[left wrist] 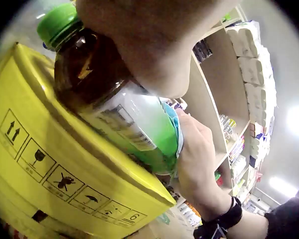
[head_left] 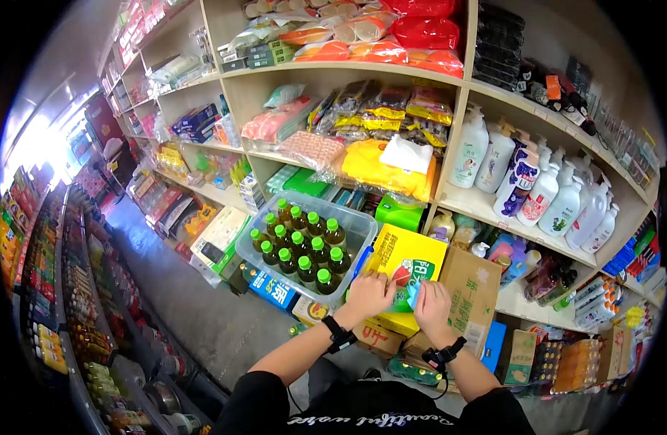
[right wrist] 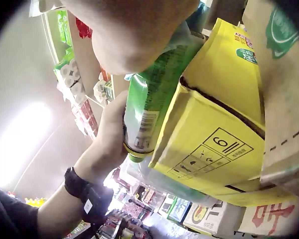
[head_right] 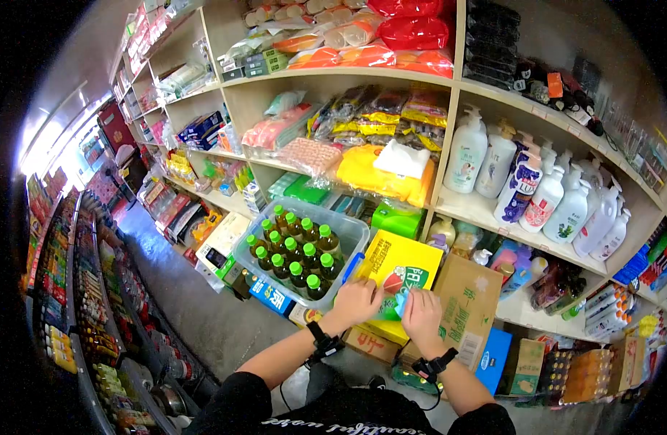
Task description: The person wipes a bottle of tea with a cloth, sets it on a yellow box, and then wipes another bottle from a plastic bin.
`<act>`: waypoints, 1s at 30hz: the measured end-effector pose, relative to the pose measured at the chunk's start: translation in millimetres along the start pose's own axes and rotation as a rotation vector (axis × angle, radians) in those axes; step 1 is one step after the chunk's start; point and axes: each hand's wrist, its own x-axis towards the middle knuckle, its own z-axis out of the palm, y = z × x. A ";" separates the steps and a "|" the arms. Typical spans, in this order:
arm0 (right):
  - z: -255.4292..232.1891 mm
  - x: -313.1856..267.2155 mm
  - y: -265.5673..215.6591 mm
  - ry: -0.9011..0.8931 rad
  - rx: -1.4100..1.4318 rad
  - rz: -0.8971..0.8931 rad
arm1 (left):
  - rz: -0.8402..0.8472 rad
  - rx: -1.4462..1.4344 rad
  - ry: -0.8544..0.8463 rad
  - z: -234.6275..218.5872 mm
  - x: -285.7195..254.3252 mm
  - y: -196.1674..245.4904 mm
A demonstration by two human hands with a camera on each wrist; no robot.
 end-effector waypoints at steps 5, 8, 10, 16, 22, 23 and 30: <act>-3.6 7.3 -5.2 0.002 0.007 0.019 | -0.018 0.009 -0.006 -2.6 1.3 2.5; -3.3 8.3 -4.0 -0.049 -0.002 0.054 | -0.032 0.025 0.012 -7.7 -2.3 7.6; -2.2 15.8 -1.6 -0.116 -0.025 0.096 | -0.019 0.008 0.056 -5.8 -3.8 5.6; 4.1 30.2 2.5 -0.231 -0.017 0.311 | 0.040 0.002 0.171 -1.9 -11.1 6.3; 2.6 40.1 6.7 -0.324 0.006 0.414 | 0.061 0.038 0.246 -2.1 -20.3 11.1; 4.1 40.5 7.5 -0.338 -0.009 0.420 | 0.058 0.034 0.257 -2.0 -21.1 11.3; 0.2 31.9 4.9 -0.300 0.025 0.421 | 0.069 0.030 0.256 0.9 -26.6 10.8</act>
